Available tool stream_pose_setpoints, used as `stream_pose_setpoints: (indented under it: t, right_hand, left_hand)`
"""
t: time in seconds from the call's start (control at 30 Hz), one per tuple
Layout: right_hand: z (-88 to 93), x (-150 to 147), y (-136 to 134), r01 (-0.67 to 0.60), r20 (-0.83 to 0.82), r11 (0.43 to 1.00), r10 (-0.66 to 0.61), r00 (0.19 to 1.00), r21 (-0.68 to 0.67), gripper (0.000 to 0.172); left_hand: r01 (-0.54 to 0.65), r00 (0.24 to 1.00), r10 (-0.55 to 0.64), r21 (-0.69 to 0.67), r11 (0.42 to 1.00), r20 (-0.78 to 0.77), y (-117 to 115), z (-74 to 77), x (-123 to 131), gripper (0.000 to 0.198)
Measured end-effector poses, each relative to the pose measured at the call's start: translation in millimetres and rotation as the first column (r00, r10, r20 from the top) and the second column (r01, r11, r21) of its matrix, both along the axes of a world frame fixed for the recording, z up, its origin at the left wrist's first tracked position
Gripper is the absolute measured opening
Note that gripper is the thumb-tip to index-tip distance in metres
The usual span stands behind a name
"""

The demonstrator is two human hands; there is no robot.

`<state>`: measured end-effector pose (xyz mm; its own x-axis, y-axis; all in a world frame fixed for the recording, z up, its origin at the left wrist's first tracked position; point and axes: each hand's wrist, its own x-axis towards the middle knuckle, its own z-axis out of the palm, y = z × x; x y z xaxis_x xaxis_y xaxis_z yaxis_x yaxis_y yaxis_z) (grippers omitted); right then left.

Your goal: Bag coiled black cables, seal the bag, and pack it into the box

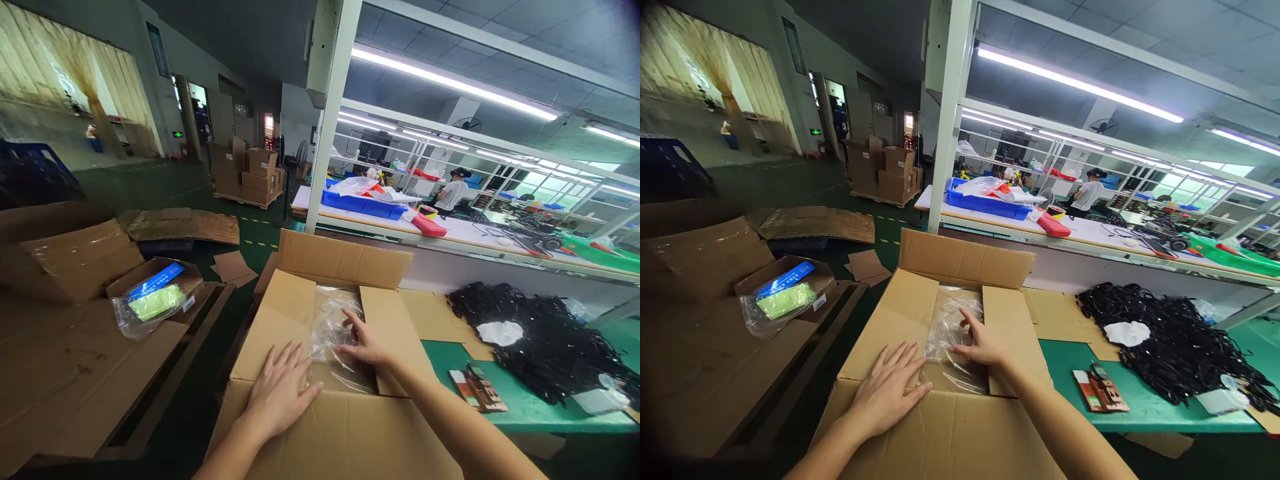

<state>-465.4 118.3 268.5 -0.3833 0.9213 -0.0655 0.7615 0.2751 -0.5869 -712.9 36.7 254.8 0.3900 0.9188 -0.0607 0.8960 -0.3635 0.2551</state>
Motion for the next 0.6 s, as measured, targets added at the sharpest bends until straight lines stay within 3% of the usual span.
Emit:
stream_pose_setpoints:
  t: [0.07,0.1,0.23,0.4,0.5,0.6]
  right_hand:
    - [-2.8,-8.7,28.6,-0.025,0.063,0.998,0.028,0.998,-0.054,0.023]
    - [-6.9,-12.7,43.8,-0.007,0.078,1.0,0.008,0.997,-0.023,0.012]
    - [-32.9,-28.4,88.2,0.075,0.128,0.985,-0.095,0.987,0.156,0.02]
    - [-61.0,-41.1,92.5,0.116,0.174,0.967,-0.157,0.972,0.227,0.042]
    - [-55.8,-41.1,81.9,0.092,0.134,0.962,-0.13,0.982,0.257,0.044]
    - [-30.4,-30.2,61.6,0.074,0.013,0.94,-0.083,0.996,0.333,0.04]
  left_hand:
    - [-0.004,1.0,0.004,0.028,1.0,0.014,0.0,-4.1,-0.3,0.07]
    - [-0.008,1.0,0.007,0.046,0.999,0.023,-0.1,-6.8,-0.6,0.071]
    - [-0.048,0.998,0.043,0.132,0.99,0.044,-1.6,-16.0,-1.5,0.073]
    - [-0.034,0.999,0.031,0.122,0.992,0.03,-3.8,-10.8,0.6,0.069]
    - [-0.031,0.999,0.032,0.062,0.998,-0.009,-3.3,-4.9,2.8,0.069]
    - [-0.041,0.999,0.042,0.053,0.998,-0.019,-1.8,-3.6,4.1,0.07]
